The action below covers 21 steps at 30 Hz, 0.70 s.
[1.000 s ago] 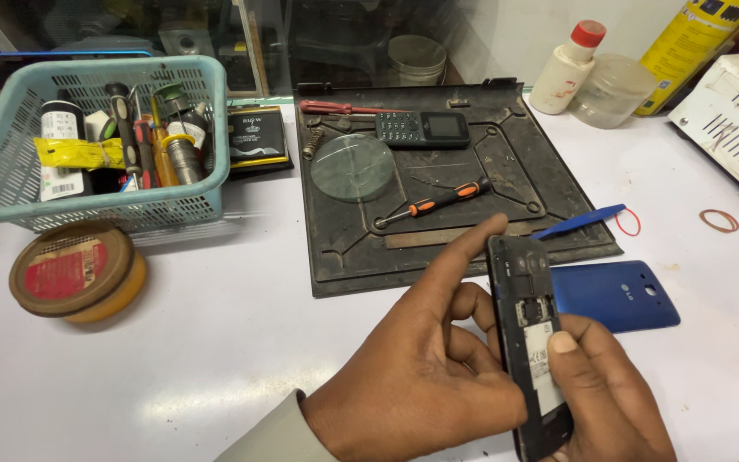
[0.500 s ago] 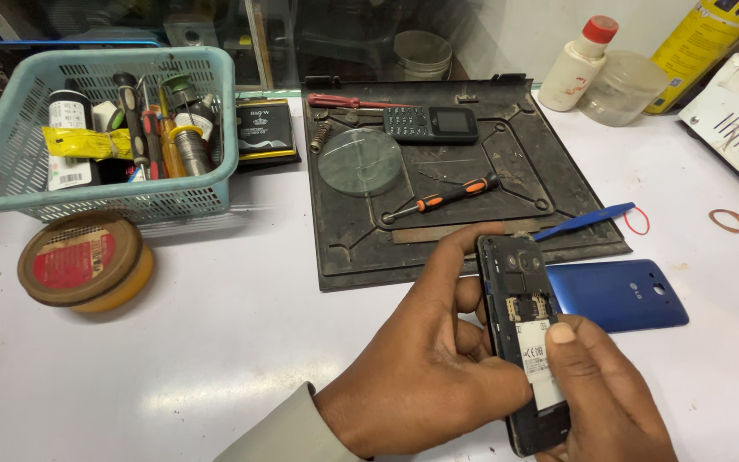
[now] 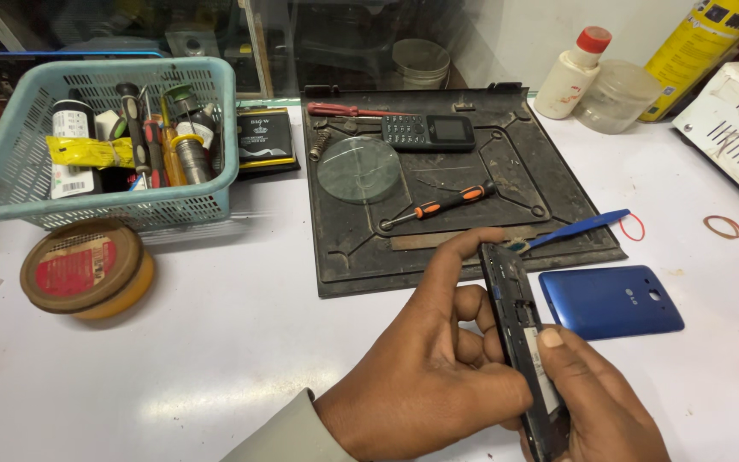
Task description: The person removes the back cover of a smartphone, then uses a purple precision tool and a screwdriver to pry and unscrew components. The internal frame is separated from the motherboard, and screws are removed from the motherboard. The phone remains disassembled on the workbench.
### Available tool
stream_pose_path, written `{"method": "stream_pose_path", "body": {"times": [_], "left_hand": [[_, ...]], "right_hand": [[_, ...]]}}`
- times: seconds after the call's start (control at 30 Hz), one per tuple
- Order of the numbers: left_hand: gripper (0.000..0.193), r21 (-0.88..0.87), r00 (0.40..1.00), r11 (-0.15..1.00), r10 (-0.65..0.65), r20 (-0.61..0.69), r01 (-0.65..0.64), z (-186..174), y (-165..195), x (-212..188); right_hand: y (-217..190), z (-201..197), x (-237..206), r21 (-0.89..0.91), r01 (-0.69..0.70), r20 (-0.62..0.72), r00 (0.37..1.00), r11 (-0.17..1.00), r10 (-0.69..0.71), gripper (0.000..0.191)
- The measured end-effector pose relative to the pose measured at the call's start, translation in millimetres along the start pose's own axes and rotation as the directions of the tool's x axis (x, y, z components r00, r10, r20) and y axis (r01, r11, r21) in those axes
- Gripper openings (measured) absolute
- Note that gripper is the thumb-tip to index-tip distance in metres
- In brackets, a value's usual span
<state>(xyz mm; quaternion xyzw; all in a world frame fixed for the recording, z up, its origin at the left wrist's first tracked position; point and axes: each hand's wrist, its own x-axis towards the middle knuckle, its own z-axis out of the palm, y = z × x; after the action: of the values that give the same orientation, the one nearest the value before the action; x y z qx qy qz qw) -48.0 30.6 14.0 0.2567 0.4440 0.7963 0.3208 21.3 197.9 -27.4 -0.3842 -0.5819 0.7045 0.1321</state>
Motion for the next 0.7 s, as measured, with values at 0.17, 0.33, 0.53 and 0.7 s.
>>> {"method": "stream_pose_path", "body": {"times": [0.17, 0.33, 0.53, 0.7], "left_hand": [[0.103, -0.01, 1.0, 1.0, -0.006, -0.001, 0.006, -1, -1, 0], [0.105, 0.112, 0.998, 0.993, 0.033, -0.046, -0.028, -2, -3, 2], [0.105, 0.104, 0.997, 0.994, 0.03, -0.071, -0.022, -3, -1, 2], [0.106, 0.087, 0.997, 0.996, 0.006, -0.072, 0.001, -2, 2, 2]], "right_hand": [[15, -11, 14, -0.055, -0.028, -0.03, 0.999, 0.998, 0.026, 0.054], [16, -28, 32, 0.052, 0.017, 0.393, 0.919, 0.999, -0.036, 0.048], [6, -37, 38, 0.062, -0.038, 0.64, 0.768, 0.997, -0.01, 0.046], [-6, -18, 19, -0.06, -0.088, 0.403, 0.909, 0.994, 0.105, 0.046]]}}
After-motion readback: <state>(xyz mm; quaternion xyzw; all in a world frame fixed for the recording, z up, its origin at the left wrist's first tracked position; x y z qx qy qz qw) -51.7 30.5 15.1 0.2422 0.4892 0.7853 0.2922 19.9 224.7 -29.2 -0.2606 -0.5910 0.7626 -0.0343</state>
